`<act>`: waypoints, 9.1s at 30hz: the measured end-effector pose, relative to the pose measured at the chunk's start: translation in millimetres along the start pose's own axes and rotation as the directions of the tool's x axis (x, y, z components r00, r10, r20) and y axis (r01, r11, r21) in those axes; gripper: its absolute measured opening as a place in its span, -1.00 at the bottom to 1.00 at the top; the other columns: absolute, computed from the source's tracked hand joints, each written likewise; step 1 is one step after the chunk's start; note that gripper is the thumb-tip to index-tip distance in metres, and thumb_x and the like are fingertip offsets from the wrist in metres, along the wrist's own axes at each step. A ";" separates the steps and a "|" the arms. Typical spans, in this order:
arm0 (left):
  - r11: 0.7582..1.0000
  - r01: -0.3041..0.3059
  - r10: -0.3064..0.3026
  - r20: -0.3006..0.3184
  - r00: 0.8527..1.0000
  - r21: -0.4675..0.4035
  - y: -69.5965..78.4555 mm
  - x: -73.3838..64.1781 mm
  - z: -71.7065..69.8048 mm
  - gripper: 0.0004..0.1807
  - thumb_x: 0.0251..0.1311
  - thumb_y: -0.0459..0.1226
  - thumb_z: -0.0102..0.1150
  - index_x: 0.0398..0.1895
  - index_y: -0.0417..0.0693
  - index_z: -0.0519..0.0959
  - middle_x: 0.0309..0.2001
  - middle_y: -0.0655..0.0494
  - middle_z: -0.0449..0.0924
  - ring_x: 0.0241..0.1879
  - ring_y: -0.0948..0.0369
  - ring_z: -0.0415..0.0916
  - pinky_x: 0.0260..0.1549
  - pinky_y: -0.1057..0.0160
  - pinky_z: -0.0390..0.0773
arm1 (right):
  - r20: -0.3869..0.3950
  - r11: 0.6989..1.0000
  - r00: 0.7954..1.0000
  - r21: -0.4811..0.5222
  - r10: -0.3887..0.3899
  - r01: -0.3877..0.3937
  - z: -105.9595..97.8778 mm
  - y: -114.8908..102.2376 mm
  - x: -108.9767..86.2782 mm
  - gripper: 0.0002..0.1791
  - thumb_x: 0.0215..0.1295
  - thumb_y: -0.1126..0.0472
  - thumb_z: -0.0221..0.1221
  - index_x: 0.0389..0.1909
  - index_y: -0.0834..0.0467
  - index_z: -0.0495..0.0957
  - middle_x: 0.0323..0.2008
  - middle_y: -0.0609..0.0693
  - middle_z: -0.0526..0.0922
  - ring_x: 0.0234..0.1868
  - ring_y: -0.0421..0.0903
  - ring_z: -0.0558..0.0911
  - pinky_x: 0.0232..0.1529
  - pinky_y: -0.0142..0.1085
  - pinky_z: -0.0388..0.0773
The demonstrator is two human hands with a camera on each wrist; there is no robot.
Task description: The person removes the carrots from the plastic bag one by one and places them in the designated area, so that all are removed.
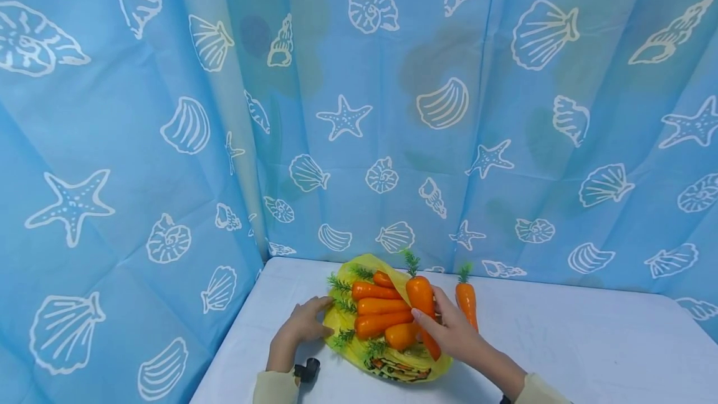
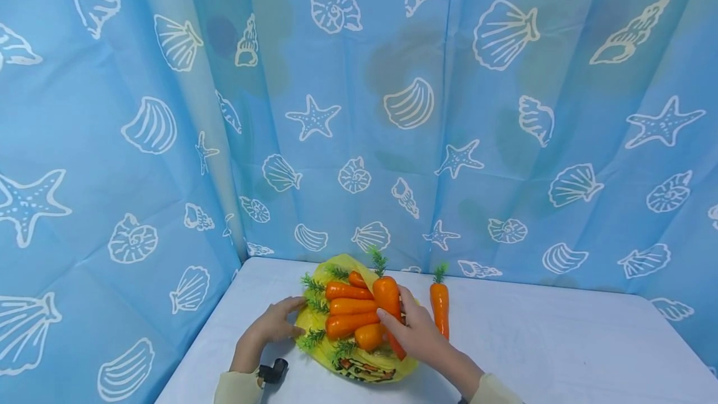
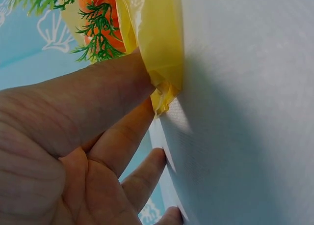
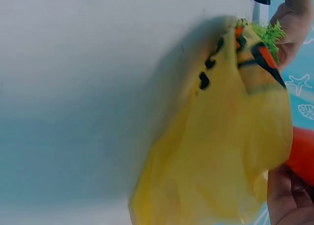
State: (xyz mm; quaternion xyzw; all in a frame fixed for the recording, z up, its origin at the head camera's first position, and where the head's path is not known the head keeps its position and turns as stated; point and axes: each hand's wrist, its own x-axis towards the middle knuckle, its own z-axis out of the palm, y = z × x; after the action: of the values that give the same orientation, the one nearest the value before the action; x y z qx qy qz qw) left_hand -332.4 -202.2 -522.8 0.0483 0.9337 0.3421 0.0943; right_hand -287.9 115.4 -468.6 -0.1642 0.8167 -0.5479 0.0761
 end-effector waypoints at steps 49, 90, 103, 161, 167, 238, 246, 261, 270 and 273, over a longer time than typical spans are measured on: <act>0.999 -0.027 0.028 -0.005 1.000 0.023 -2.3 1.5 1.9 -0.31 0.07 -0.27 0.42 0.33 -0.08 0.45 0.38 -0.14 0.39 0.46 -0.22 0.12 0.45 -0.35 -0.12 | -0.396 0.915 0.914 -0.332 0.088 -0.231 -81.2 52.5 7.3 -0.12 0.46 0.09 0.06 0.56 0.07 -0.30 0.28 0.34 0.32 -0.02 0.14 0.53 0.03 -0.05 0.69; 1.000 -0.010 0.010 -0.019 1.000 0.030 -1.0 0.5 2.9 -0.31 0.05 -0.29 0.43 0.32 -0.08 0.46 0.37 -0.16 0.40 0.45 -0.21 0.15 0.46 -0.34 -0.12 | -0.435 0.850 0.874 -0.355 0.217 -0.388 -101.6 92.0 7.8 -0.08 0.36 0.03 0.17 0.50 0.32 -0.15 0.25 0.46 0.30 0.03 0.28 0.48 0.04 0.08 0.65; 0.999 -0.008 0.009 -0.018 1.000 0.033 -2.5 3.6 3.1 -0.31 0.05 -0.28 0.43 0.32 -0.05 0.47 0.38 -0.13 0.40 0.46 -0.20 0.14 0.46 -0.34 -0.12 | -0.421 0.789 0.820 -0.309 0.387 -0.531 -103.2 100.4 11.2 -0.05 0.35 -0.04 0.16 0.45 0.40 -0.14 0.22 0.50 0.27 -0.01 0.27 0.48 0.10 0.06 0.63; 1.000 0.020 -0.019 -0.025 1.000 0.023 -0.3 2.9 2.5 -0.28 0.02 -0.28 0.45 0.33 -0.03 0.47 0.38 -0.15 0.38 0.46 -0.21 0.14 0.46 -0.34 -0.11 | -0.410 0.802 0.823 -0.286 0.393 -0.525 -99.3 114.4 16.2 -0.13 0.32 -0.04 0.21 0.35 0.43 0.01 0.07 0.47 0.38 -0.08 0.21 0.53 -0.05 -0.07 0.71; 0.999 0.023 -0.023 -0.025 0.999 0.032 -0.3 3.1 2.9 -0.28 0.02 -0.28 0.45 0.33 -0.04 0.46 0.38 -0.15 0.38 0.46 -0.21 0.13 0.46 -0.34 -0.10 | -0.410 0.811 0.818 -0.254 0.403 -0.527 -98.9 110.5 14.4 -0.13 0.32 -0.04 0.22 0.35 0.41 0.03 0.07 0.46 0.39 -0.12 0.17 0.55 -0.10 -0.13 0.73; 0.999 -0.010 0.010 -0.013 1.000 0.033 -5.2 4.3 5.0 -0.31 0.05 -0.28 0.43 0.32 -0.06 0.47 0.37 -0.14 0.40 0.46 -0.21 0.14 0.46 -0.33 -0.12 | -0.184 0.865 0.982 -0.486 0.034 -0.121 -91.2 26.6 7.2 -0.36 0.27 0.02 0.29 0.26 0.26 0.37 0.00 0.25 0.56 -0.09 0.06 0.59 -0.16 -0.14 0.73; 1.000 0.008 -0.008 -0.013 1.000 0.024 -3.9 5.2 4.4 -0.30 0.06 -0.27 0.43 0.34 -0.04 0.45 0.39 -0.13 0.37 0.47 -0.19 0.12 0.48 -0.31 -0.13 | -0.152 0.871 0.988 -0.486 -0.003 -0.072 -77.4 15.9 9.0 -0.35 0.25 -0.03 0.30 0.26 0.21 0.39 0.05 0.20 0.58 -0.07 0.00 0.59 -0.10 -0.14 0.71; 1.000 0.002 -0.002 -0.015 1.000 0.028 -3.7 5.1 4.9 -0.31 0.05 -0.27 0.43 0.32 -0.05 0.47 0.38 -0.15 0.38 0.46 -0.21 0.13 0.46 -0.34 -0.13 | -0.068 0.896 0.997 -0.444 -0.025 -0.008 -50.3 -3.0 9.5 -0.42 0.24 -0.01 0.32 0.22 0.14 0.44 -0.06 0.09 0.58 -0.13 -0.08 0.60 -0.16 -0.22 0.69; 1.000 0.016 -0.015 -0.020 1.000 0.022 -2.8 5.1 4.9 -0.31 0.04 -0.28 0.44 0.32 -0.03 0.47 0.38 -0.14 0.38 0.46 -0.21 0.12 0.46 -0.34 -0.13 | 0.047 0.921 0.995 -0.378 -0.087 0.098 -29.7 -9.0 12.1 -0.41 0.29 -0.01 0.28 0.23 0.23 0.42 -0.06 0.13 0.57 -0.13 -0.07 0.60 -0.21 -0.34 0.65; 1.000 0.022 -0.022 -0.019 1.000 0.020 -4.1 6.0 5.6 -0.31 0.04 -0.28 0.44 0.32 -0.03 0.47 0.38 -0.13 0.38 0.47 -0.20 0.12 0.47 -0.33 -0.13 | 0.064 0.927 0.994 -0.358 -0.091 0.108 -21.3 -11.0 13.4 -0.40 0.29 -0.03 0.28 0.22 0.22 0.42 -0.06 0.13 0.59 -0.13 -0.07 0.61 -0.22 -0.36 0.66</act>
State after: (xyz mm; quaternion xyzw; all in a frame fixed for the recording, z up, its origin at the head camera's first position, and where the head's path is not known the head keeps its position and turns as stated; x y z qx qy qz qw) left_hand -337.3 -200.9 -530.5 0.0357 0.9384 0.3319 0.0888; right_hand -304.9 125.4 -449.6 -0.2291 0.8921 -0.3879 0.0354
